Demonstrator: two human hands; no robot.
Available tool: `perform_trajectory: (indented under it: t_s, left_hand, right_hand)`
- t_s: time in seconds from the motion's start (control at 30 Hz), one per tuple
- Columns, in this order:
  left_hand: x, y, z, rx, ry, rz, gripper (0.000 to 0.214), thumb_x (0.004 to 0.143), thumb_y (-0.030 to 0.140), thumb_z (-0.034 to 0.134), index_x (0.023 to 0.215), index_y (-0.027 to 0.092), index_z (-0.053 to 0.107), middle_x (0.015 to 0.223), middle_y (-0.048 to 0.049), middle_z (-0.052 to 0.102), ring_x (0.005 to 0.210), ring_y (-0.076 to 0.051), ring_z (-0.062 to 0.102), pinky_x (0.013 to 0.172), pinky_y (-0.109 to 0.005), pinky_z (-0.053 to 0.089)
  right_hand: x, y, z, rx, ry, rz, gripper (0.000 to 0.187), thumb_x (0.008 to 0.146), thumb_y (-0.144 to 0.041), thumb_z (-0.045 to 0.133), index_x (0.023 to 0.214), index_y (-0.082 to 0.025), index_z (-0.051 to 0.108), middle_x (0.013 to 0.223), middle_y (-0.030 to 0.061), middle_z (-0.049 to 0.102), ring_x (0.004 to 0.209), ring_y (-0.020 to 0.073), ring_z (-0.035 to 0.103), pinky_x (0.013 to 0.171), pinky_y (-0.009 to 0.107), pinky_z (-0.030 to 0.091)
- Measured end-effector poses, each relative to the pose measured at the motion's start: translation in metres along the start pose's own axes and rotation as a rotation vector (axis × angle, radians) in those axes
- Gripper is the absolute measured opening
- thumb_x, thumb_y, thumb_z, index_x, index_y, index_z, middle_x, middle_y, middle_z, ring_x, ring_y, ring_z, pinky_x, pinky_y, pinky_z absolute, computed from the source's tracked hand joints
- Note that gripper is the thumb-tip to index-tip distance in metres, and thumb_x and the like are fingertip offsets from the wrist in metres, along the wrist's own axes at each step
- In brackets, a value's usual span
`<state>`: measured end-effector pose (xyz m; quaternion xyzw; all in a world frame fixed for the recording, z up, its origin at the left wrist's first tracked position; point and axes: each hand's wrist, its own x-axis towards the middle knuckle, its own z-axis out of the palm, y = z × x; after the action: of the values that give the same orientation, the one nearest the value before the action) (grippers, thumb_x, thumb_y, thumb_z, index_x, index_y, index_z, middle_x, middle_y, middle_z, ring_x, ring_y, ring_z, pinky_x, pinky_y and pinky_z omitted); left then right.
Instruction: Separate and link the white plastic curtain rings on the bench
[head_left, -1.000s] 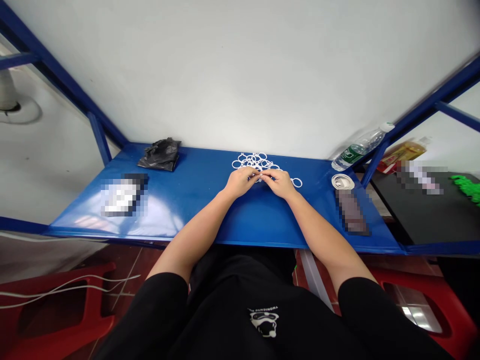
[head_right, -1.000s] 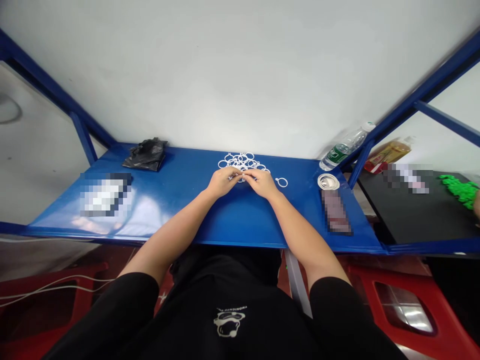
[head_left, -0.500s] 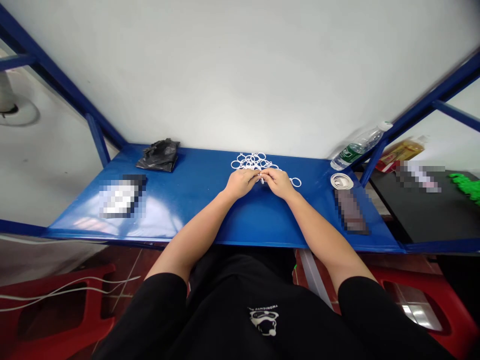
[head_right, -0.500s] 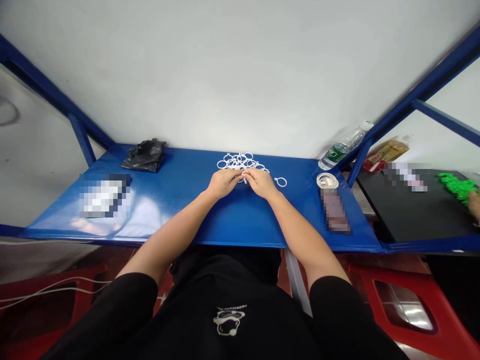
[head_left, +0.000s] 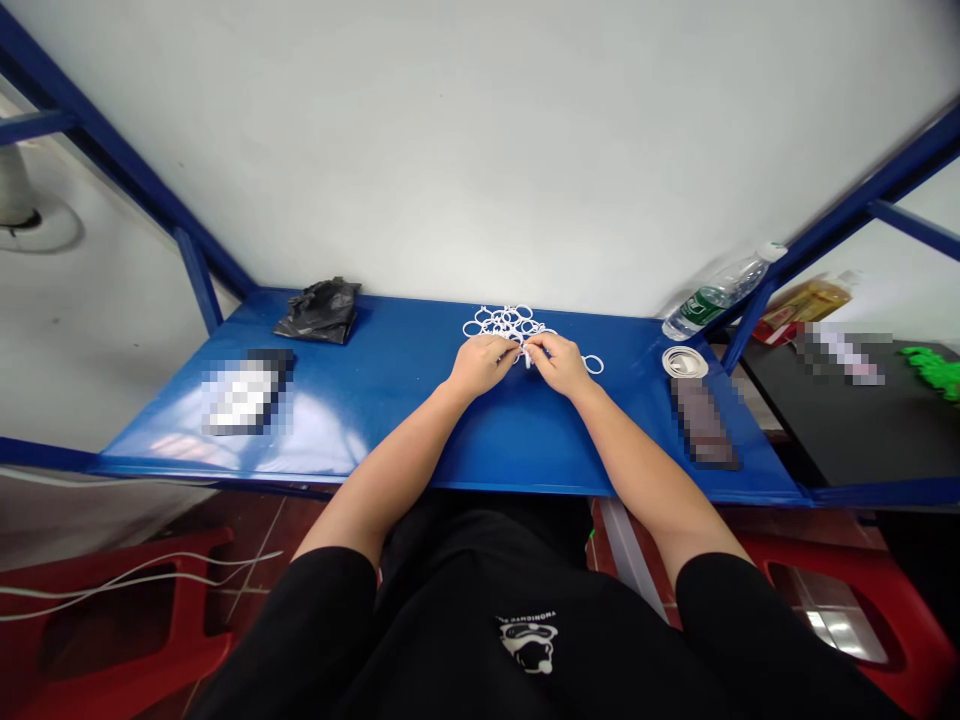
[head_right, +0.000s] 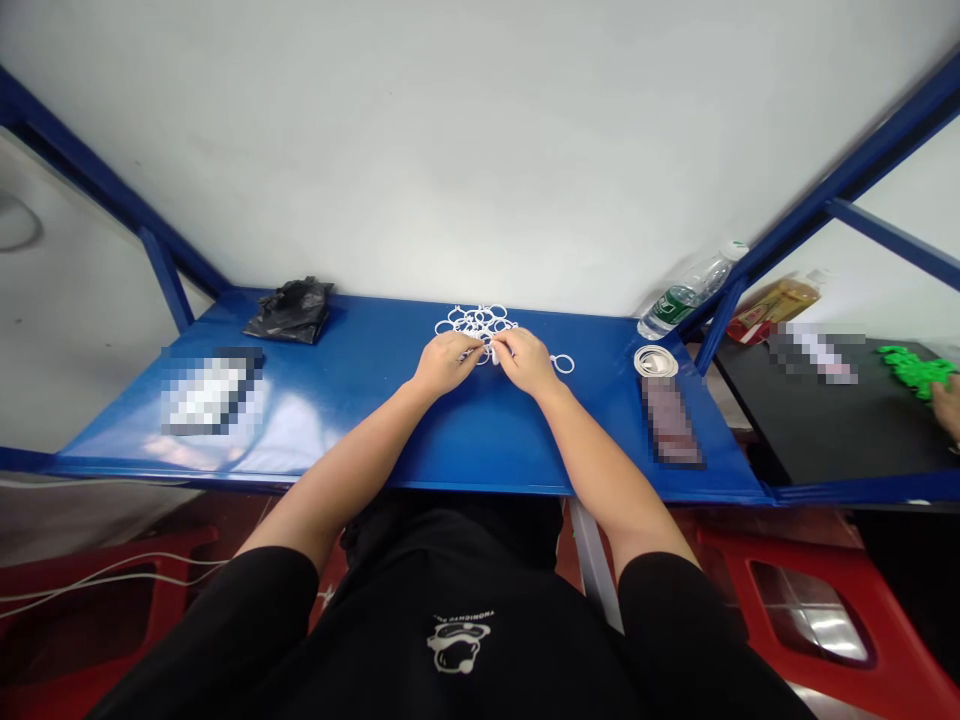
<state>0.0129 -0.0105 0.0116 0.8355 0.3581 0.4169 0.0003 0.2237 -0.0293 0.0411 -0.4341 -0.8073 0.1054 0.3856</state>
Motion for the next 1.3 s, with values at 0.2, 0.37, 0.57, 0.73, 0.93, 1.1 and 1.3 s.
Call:
perform_trajectory:
  t_s: [0.2,0.37,0.57,0.73,0.93,1.1,1.3]
  left_hand:
    - [0.0,-0.004,-0.003,0.086,-0.116,-0.191,0.018,0.098,0.036,0.07,0.107,0.024,0.081,0.125,-0.0123,0.074,0.119,-0.032,0.065,0.102,-0.05,0.051]
    - [-0.006,-0.008,0.0,0.129,-0.177,-0.305,0.017,0.094,0.033,0.074,0.109,0.028,0.08,0.133,-0.0115,0.07,0.13,-0.037,0.057,0.107,-0.056,0.045]
    - [-0.006,-0.008,-0.001,0.119,-0.175,-0.34,0.031,0.094,0.034,0.074,0.124,0.028,0.075,0.14,-0.0131,0.067,0.133,-0.038,0.056,0.112,-0.057,0.042]
    - [-0.005,-0.007,-0.003,0.14,-0.188,-0.397,0.05,0.091,0.037,0.076,0.139,0.027,0.067,0.145,-0.0156,0.062,0.135,-0.04,0.055,0.113,-0.057,0.041]
    - [-0.007,-0.01,-0.001,0.133,-0.186,-0.401,0.043,0.092,0.039,0.076,0.132,0.027,0.071,0.142,-0.0152,0.064,0.132,-0.04,0.056,0.112,-0.058,0.041]
    - [-0.008,-0.012,0.001,0.126,-0.197,-0.401,0.035,0.092,0.039,0.075,0.126,0.028,0.074,0.141,-0.0144,0.064,0.132,-0.039,0.056,0.112,-0.059,0.041]
    - [-0.008,-0.014,0.003,0.129,-0.18,-0.394,0.035,0.092,0.04,0.076,0.126,0.029,0.075,0.143,-0.0148,0.064,0.133,-0.039,0.056,0.112,-0.059,0.042]
  right_hand:
    - [0.004,0.021,-0.019,-0.153,0.232,0.139,0.026,0.104,-0.034,0.046,0.097,-0.024,0.068,0.102,0.0113,0.074,0.104,0.0303,0.066,0.101,0.047,0.051]
    - [0.002,0.05,-0.033,-0.187,0.303,0.381,0.027,0.102,-0.036,0.044,0.107,-0.023,0.066,0.113,0.0114,0.077,0.109,0.0294,0.069,0.1,0.043,0.053]
    - [0.002,0.066,-0.049,-0.321,0.159,0.636,0.022,0.097,-0.035,0.05,0.103,-0.024,0.068,0.097,0.0096,0.079,0.096,0.03,0.071,0.085,0.039,0.051]
    - [0.001,0.072,-0.055,-0.422,-0.116,0.745,0.01,0.087,-0.028,0.059,0.086,-0.024,0.068,0.089,0.0093,0.078,0.086,0.029,0.069,0.076,0.038,0.048]
    - [0.0,0.073,-0.053,-0.422,-0.14,0.687,0.015,0.087,-0.026,0.057,0.086,-0.023,0.071,0.094,0.0105,0.078,0.084,0.028,0.068,0.078,0.04,0.052]
    - [0.001,0.071,-0.038,-0.346,-0.088,0.429,0.034,0.089,-0.027,0.06,0.12,-0.021,0.074,0.124,0.0136,0.075,0.115,0.0343,0.067,0.101,0.05,0.052]
    - [-0.003,0.069,-0.023,-0.404,-0.213,0.326,0.03,0.096,-0.032,0.061,0.122,-0.025,0.074,0.132,0.0135,0.072,0.127,0.0383,0.061,0.115,0.063,0.04]
